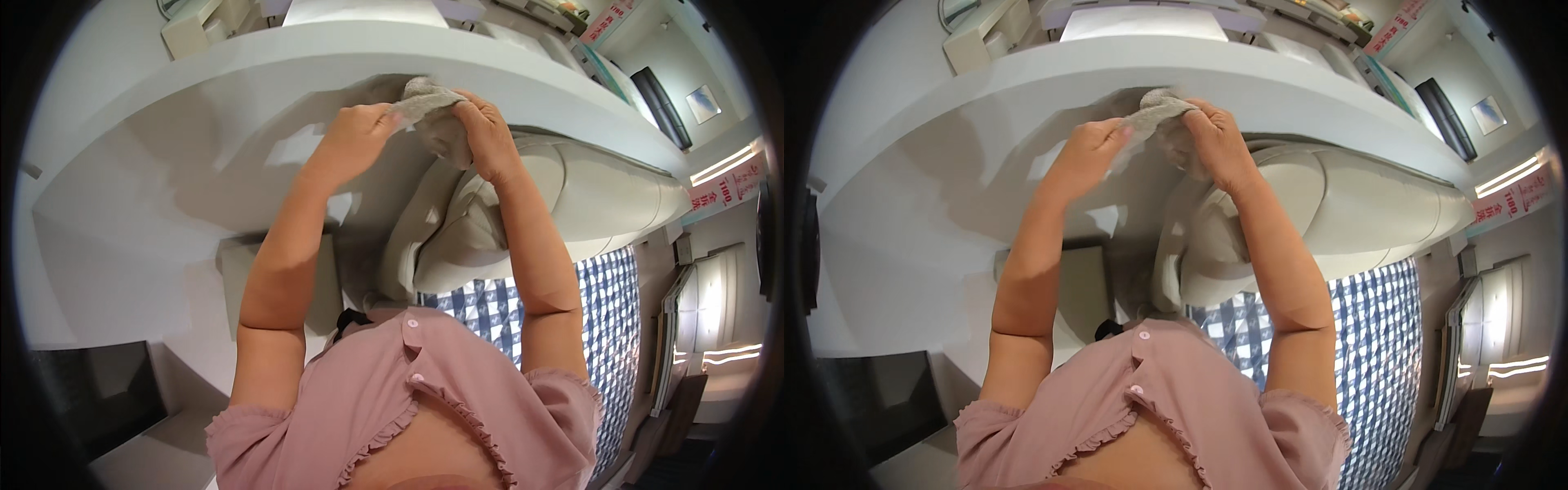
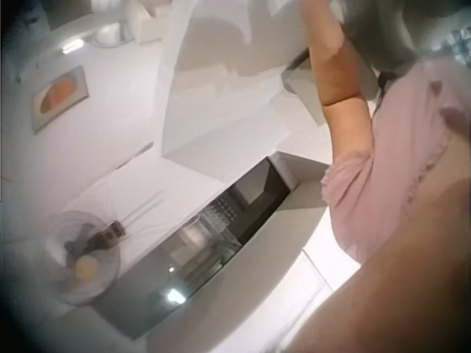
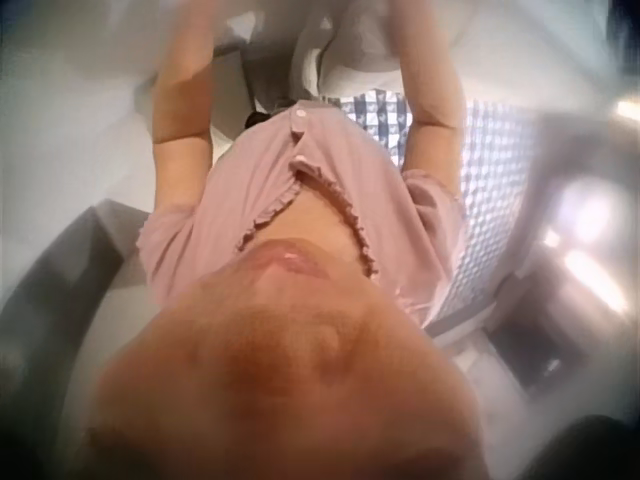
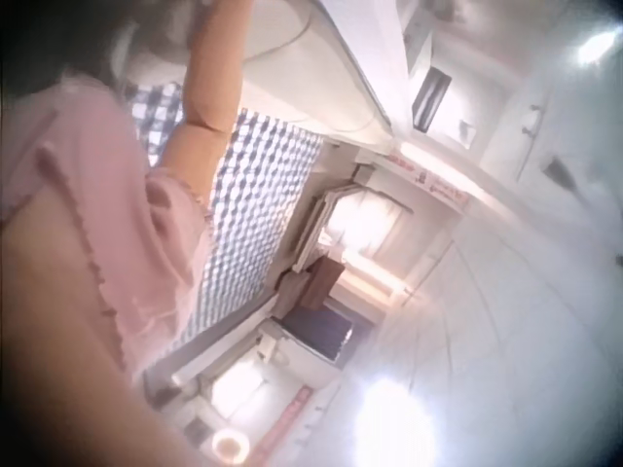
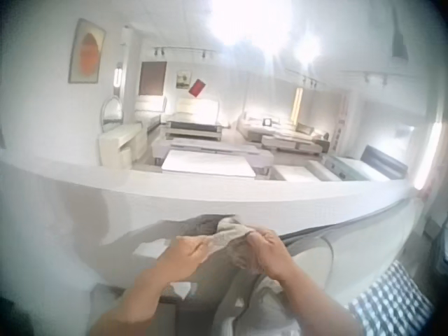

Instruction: The person wipes a plastic-wrapped mattress, a beige headboard, a white shelf, and a white cabinet using a cloth. The person moves around the room to reach different surfaces and continues wiping each area methodically.

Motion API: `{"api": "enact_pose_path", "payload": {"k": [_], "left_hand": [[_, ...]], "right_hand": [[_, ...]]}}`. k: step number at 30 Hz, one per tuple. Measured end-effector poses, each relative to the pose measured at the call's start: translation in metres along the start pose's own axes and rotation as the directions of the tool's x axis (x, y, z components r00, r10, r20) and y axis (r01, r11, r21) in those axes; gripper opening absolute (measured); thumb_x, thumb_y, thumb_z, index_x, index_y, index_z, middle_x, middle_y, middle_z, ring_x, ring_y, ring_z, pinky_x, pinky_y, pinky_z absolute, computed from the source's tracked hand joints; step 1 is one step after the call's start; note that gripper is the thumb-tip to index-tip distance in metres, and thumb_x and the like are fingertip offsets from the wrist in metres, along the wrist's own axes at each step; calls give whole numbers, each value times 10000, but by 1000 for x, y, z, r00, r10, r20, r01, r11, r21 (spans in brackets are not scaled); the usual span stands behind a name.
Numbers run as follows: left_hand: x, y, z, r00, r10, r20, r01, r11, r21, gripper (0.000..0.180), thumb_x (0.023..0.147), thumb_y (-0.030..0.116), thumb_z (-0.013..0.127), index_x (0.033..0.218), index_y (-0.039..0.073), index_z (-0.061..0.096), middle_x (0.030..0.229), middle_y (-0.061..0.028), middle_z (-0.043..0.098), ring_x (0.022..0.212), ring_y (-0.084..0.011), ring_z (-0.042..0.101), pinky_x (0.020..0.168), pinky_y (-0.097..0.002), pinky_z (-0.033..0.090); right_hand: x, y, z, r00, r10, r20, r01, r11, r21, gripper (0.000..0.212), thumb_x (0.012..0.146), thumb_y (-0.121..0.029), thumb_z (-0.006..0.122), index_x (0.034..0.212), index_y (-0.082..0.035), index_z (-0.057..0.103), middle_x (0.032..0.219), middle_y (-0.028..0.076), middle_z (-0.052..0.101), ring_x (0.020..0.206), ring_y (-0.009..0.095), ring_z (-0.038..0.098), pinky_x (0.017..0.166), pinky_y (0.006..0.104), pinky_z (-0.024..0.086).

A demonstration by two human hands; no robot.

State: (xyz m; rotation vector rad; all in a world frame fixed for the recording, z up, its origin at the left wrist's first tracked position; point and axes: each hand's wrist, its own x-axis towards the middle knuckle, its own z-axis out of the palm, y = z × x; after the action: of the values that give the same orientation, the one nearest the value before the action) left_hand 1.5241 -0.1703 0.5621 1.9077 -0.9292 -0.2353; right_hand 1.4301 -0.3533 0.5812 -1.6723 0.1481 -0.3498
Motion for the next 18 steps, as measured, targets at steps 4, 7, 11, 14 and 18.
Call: {"api": "enact_pose_path", "payload": {"k": [4,7,11,14,18], "left_hand": [[-31,-47,-1,997,-77,-12,69,949,-309,387,998,314,517,959,-58,617,680,-29,555,648,-124,465,617,-322,446],[-53,-80,-12,984,-167,61,178,924,-338,379,995,311,522,938,-52,615,678,-2,513,662,-105,442,610,-314,433],[-93,-74,-32,969,-238,72,248,919,-307,373,982,312,539,905,-45,615,677,0,493,669,-105,435,614,-313,431],[-130,-83,-39,973,-223,66,232,943,-238,353,966,308,555,914,-31,636,680,-44,539,667,-131,457,623,-329,442],[-185,-89,-38,961,-265,85,273,956,-111,316,951,282,549,941,-10,669,776,-164,642,702,-249,582,680,-372,481]], "right_hand": [[-9,8,17,981,90,171,-64,986,-155,301,959,-179,510,1116,24,667,929,6,670,843,69,572,767,239,485],[-11,10,30,959,112,261,-46,968,-245,277,952,-204,554,1055,26,668,861,-25,656,742,65,538,688,257,474],[-13,14,43,932,171,320,17,861,-509,244,914,-208,595,890,34,618,649,33,536,643,119,392,590,316,394],[-38,24,68,922,104,374,146,800,-582,235,894,-190,601,869,43,604,632,97,481,625,134,393,578,331,404],[-91,81,107,910,165,381,34,885,-465,216,884,-176,598,888,39,616,632,130,521,628,122,458,590,337,442]]}}
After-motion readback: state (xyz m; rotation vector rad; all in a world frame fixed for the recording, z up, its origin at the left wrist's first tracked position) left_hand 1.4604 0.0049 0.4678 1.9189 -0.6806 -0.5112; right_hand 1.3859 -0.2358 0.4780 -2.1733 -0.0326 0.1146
